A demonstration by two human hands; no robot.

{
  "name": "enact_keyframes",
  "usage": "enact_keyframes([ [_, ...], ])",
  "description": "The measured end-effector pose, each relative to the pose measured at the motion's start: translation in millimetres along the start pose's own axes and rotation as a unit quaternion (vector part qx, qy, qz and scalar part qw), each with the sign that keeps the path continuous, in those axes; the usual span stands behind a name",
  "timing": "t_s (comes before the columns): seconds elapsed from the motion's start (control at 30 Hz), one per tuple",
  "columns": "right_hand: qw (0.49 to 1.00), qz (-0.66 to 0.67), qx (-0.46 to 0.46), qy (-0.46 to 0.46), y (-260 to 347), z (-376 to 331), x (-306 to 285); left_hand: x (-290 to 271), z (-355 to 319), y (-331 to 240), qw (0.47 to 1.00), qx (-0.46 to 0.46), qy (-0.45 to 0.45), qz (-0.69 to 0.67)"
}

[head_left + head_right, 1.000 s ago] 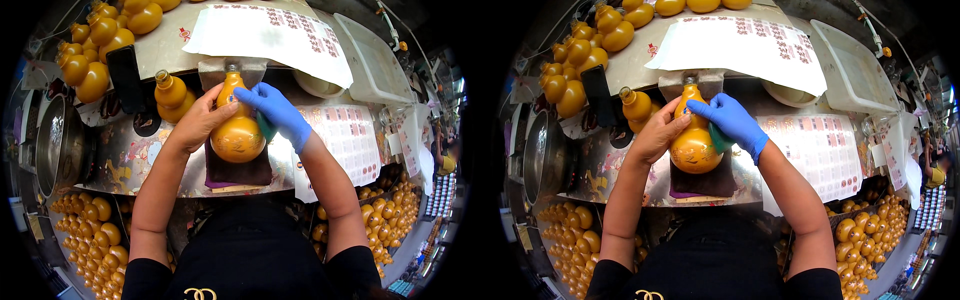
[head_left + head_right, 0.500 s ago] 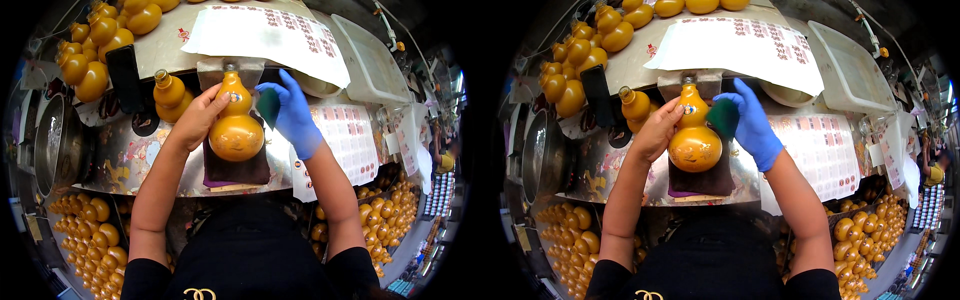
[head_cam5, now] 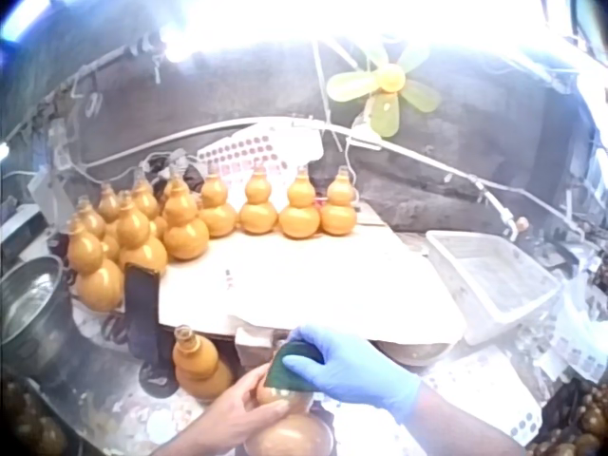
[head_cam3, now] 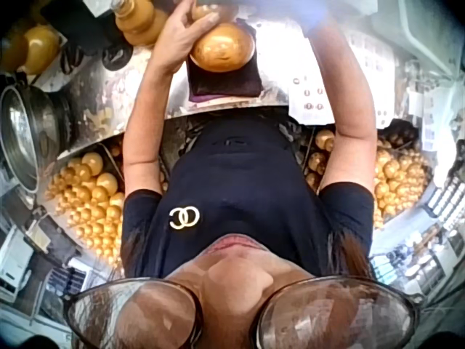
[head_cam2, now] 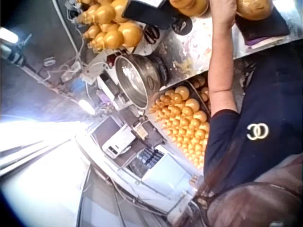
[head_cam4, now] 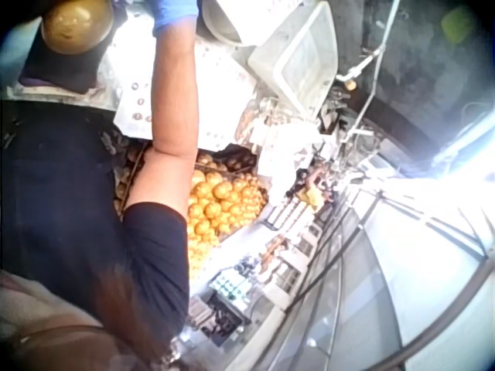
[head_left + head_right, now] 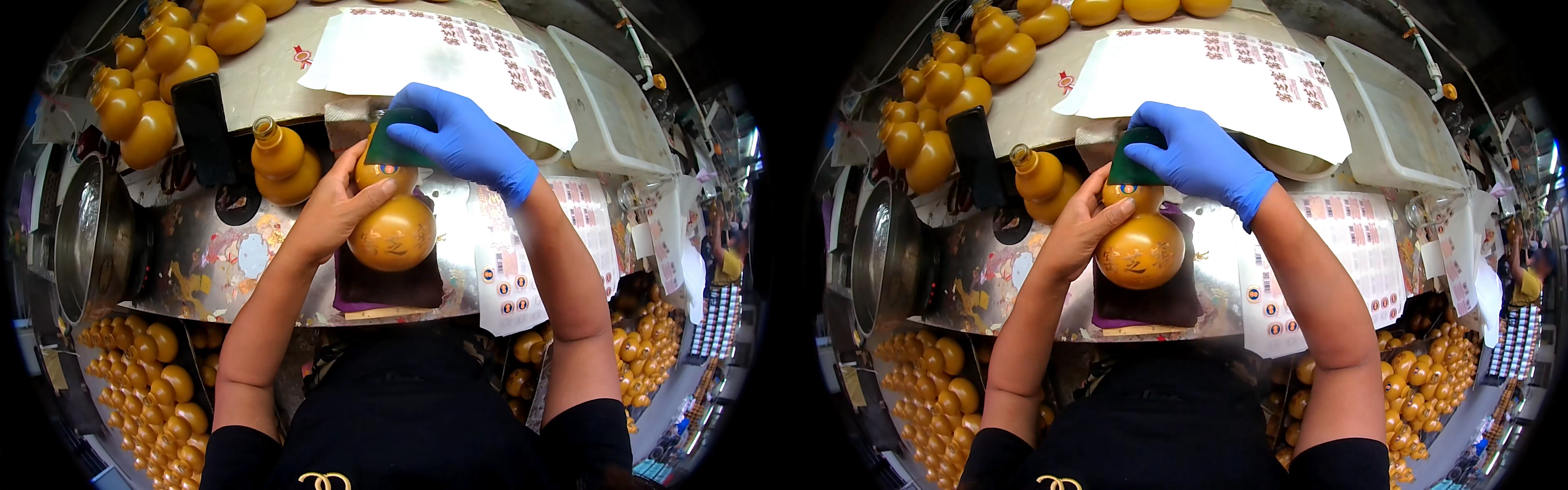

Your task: The person applies decorative stickers to the surface of yellow gourd-shaped bottles. They peel stickers from a sheet, position them on the bottle, and smooth them down with a green cloth. The person handles multiple bottles, moving them between a work surface and a nearby tray.

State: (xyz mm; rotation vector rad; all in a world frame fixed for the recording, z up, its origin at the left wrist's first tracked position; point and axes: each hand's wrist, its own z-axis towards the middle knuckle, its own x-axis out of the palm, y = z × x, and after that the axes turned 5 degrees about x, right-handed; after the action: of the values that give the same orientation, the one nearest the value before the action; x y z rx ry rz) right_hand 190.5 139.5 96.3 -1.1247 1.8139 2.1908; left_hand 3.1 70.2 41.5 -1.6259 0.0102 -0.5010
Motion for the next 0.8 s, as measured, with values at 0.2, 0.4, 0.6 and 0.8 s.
enact_keyframes([
  [0.2,0.997,-0.068,-0.025,-0.031,1,7,0,0,1,0,1.000,-0.006,-0.012,-0.001],
  [0.4,0.995,-0.063,-0.045,-0.067,13,2,7,0,6,6,0.998,-0.011,-0.054,0.002],
  [0.6,0.982,-0.008,-0.055,-0.183,1,-17,24,-1,2,9,0.999,0.006,-0.029,-0.017],
  [0.8,0.944,0.192,-0.004,-0.267,-27,-34,55,-2,0,6,0.999,0.016,0.007,-0.030],
])
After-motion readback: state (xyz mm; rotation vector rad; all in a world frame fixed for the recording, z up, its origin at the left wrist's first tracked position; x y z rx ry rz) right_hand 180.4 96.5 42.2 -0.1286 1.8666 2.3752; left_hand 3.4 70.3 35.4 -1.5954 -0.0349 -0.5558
